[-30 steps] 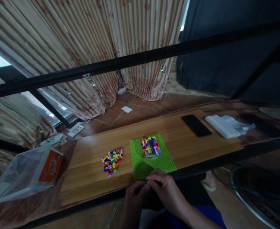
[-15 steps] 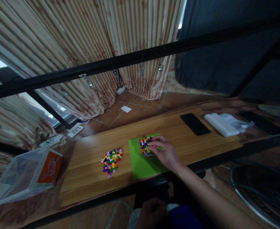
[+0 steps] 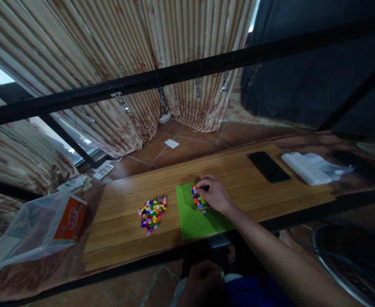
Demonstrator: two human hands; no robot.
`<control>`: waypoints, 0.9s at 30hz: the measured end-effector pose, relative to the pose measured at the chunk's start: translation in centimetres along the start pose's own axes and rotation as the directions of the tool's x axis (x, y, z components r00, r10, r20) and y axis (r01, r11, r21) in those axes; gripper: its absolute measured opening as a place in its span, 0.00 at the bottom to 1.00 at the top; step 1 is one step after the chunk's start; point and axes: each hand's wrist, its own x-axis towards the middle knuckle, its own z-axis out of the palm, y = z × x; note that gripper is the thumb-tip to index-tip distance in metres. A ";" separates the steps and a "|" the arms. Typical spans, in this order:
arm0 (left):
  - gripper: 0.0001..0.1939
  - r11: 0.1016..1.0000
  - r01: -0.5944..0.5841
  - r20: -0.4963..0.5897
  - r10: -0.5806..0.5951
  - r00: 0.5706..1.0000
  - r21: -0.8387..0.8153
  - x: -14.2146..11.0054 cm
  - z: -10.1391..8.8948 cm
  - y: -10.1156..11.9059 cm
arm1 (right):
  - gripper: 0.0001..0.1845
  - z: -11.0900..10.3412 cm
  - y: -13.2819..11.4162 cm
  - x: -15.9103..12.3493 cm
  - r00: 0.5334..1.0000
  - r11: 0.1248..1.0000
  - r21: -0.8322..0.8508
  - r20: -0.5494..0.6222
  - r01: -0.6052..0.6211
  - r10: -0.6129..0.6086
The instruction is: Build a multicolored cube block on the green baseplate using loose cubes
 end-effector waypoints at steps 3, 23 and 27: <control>0.16 1.000 -0.010 -0.005 0.010 1.000 -0.019 -0.1 0.0 0.1 | 0.06 0.4 0.2 0.2 1.000 0.998 0.062 -0.004 -0.019 0.019; 0.14 0.997 -0.034 -0.066 0.030 0.997 -0.062 -1.0 0.4 0.7 | 0.04 0.9 1.1 0.3 1.000 0.985 0.172 0.012 0.008 -0.010; 0.14 0.995 -0.091 -0.069 0.088 0.994 -0.041 -1.5 0.2 1.0 | 0.04 0.4 1.0 0.0 0.999 0.986 0.161 0.009 0.045 -0.047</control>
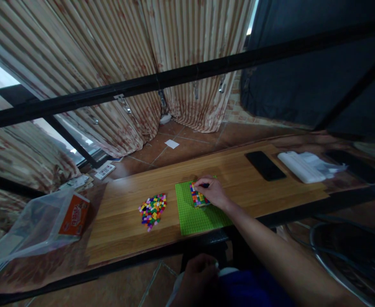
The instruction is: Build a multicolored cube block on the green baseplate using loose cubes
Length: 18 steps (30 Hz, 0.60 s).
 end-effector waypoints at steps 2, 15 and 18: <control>0.16 1.000 -0.019 -0.026 0.019 0.999 -0.010 -0.2 -0.2 0.3 | 0.04 -0.3 0.0 -0.2 1.000 1.000 -0.008 -0.002 0.006 -0.006; 0.25 0.932 -0.284 -0.345 0.197 0.918 -0.224 -0.6 -1.3 6.7 | 0.11 -1.0 -4.7 -9.2 0.997 1.000 -0.005 0.076 0.022 -0.022; 0.26 0.930 -0.319 -0.368 0.237 0.899 -0.181 -0.7 -1.0 7.6 | 0.11 -1.0 -5.8 -10.8 0.987 1.000 -0.007 0.157 -0.019 0.020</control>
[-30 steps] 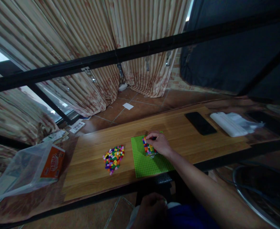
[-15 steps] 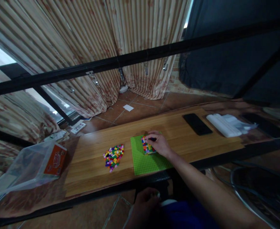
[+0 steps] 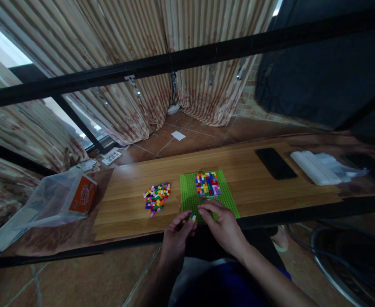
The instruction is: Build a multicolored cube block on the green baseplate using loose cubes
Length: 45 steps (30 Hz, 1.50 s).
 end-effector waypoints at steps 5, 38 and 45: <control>0.24 0.998 -0.058 -0.031 0.058 0.998 -0.007 -0.2 0.6 0.4 | 0.10 0.3 -0.9 -0.4 0.996 0.997 0.049 0.078 -0.051 0.047; 0.16 0.989 0.145 -0.009 -0.146 0.989 -0.029 -0.4 0.1 -2.8 | 0.12 -2.3 3.2 7.4 0.961 0.945 -0.281 -0.167 0.169 -0.222; 0.14 0.988 0.155 -0.001 -0.155 0.988 -0.017 -0.7 -0.1 -3.1 | 0.09 -1.3 4.7 10.0 0.969 0.917 -0.367 -0.120 0.160 -0.217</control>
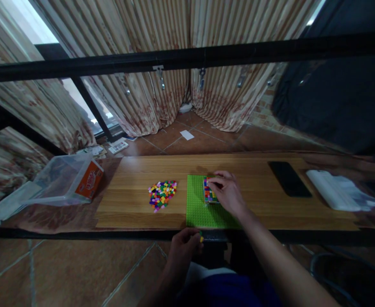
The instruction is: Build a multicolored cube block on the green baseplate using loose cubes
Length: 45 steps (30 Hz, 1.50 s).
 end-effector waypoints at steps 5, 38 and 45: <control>0.13 1.000 0.000 0.001 0.000 1.000 0.005 -0.1 -0.2 -0.1 | 0.05 0.7 0.4 0.5 0.998 0.997 0.047 0.006 -0.064 0.064; 0.20 0.982 -0.102 -0.020 0.100 0.995 -0.159 0.8 -0.5 2.5 | 0.07 -0.9 -1.9 -1.4 0.989 0.981 0.186 -0.120 -0.064 0.088; 0.20 0.976 -0.205 -0.093 0.198 0.976 -0.072 0.8 0.2 3.6 | 0.11 -0.8 -6.4 -6.8 0.949 0.919 0.332 0.292 -0.215 0.116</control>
